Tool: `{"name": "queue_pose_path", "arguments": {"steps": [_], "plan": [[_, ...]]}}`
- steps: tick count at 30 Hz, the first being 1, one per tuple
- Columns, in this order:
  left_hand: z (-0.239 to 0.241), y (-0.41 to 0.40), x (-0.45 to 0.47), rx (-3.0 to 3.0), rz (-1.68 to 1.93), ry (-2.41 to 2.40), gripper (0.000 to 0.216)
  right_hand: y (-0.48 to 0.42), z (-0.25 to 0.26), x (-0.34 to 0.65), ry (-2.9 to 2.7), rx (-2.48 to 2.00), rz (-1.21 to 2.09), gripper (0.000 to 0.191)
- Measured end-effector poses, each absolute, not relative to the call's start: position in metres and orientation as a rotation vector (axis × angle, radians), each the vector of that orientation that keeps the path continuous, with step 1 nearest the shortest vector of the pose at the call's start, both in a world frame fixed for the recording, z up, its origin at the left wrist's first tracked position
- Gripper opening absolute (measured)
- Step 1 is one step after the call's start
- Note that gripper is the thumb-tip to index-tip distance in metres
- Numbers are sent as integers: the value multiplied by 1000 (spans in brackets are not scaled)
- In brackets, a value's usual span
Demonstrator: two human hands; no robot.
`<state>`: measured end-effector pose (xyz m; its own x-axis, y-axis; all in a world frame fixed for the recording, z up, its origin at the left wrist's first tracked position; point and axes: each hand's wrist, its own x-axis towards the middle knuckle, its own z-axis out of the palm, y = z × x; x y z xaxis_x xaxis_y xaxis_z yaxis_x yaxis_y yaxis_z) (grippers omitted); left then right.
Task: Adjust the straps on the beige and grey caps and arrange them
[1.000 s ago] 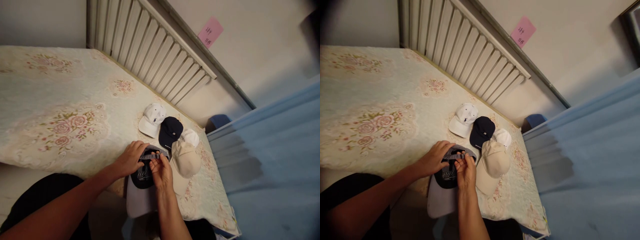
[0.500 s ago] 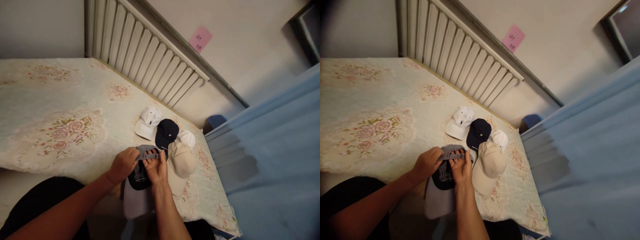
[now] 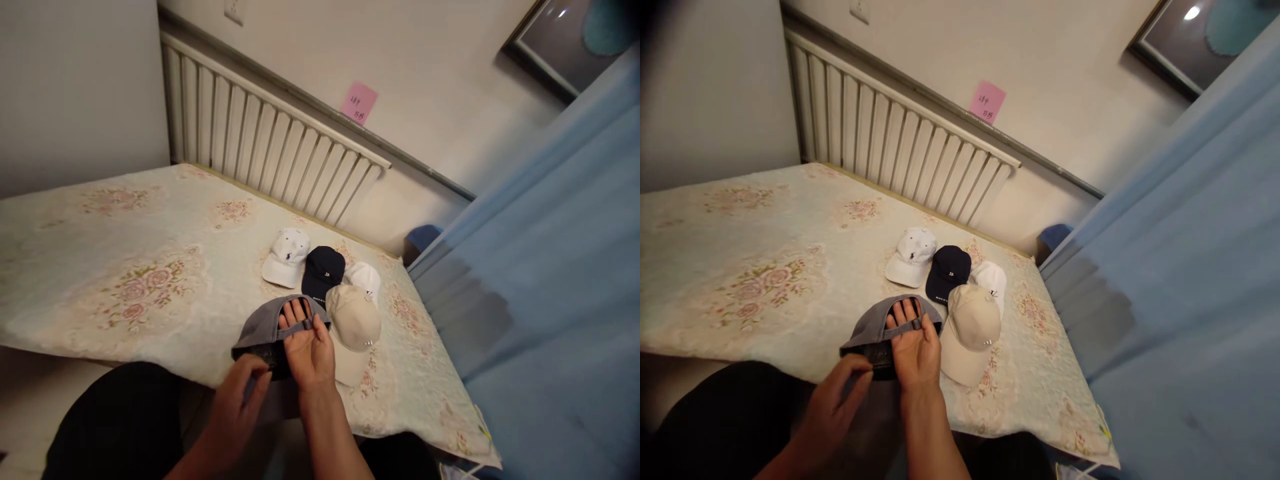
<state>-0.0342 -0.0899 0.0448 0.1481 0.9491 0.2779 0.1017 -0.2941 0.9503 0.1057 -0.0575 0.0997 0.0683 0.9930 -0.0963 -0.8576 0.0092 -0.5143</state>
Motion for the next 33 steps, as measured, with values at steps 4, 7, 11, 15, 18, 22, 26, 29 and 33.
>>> {"name": "queue_pose_path", "arguments": {"steps": [4,7,11,15,18,22,26,29,33], "plan": [[53,-105,-18,943,1085,659,31,-73,110,95,-336,-450,1531,31],[72,-94,-8,627,1156,419,32,-87,116,88,-361,-422,1550,31],[104,-81,-3,310,1233,387,34,-101,122,85,-382,-378,1535,30],[128,-84,-3,260,1235,415,34,-108,128,89,-317,-390,1464,29],[139,-90,-3,243,1222,403,37,-110,132,93,-267,-423,1430,27],[152,-93,-3,123,1236,364,42,-115,136,97,-261,-434,1348,25],[160,-97,-4,21,1163,285,49,-122,142,102,-236,-419,1308,24],[160,-100,-6,-13,1156,256,53,-127,145,105,-236,-396,1311,26],[159,-103,-10,6,1180,251,56,-131,148,108,-244,-362,1317,29]]}}
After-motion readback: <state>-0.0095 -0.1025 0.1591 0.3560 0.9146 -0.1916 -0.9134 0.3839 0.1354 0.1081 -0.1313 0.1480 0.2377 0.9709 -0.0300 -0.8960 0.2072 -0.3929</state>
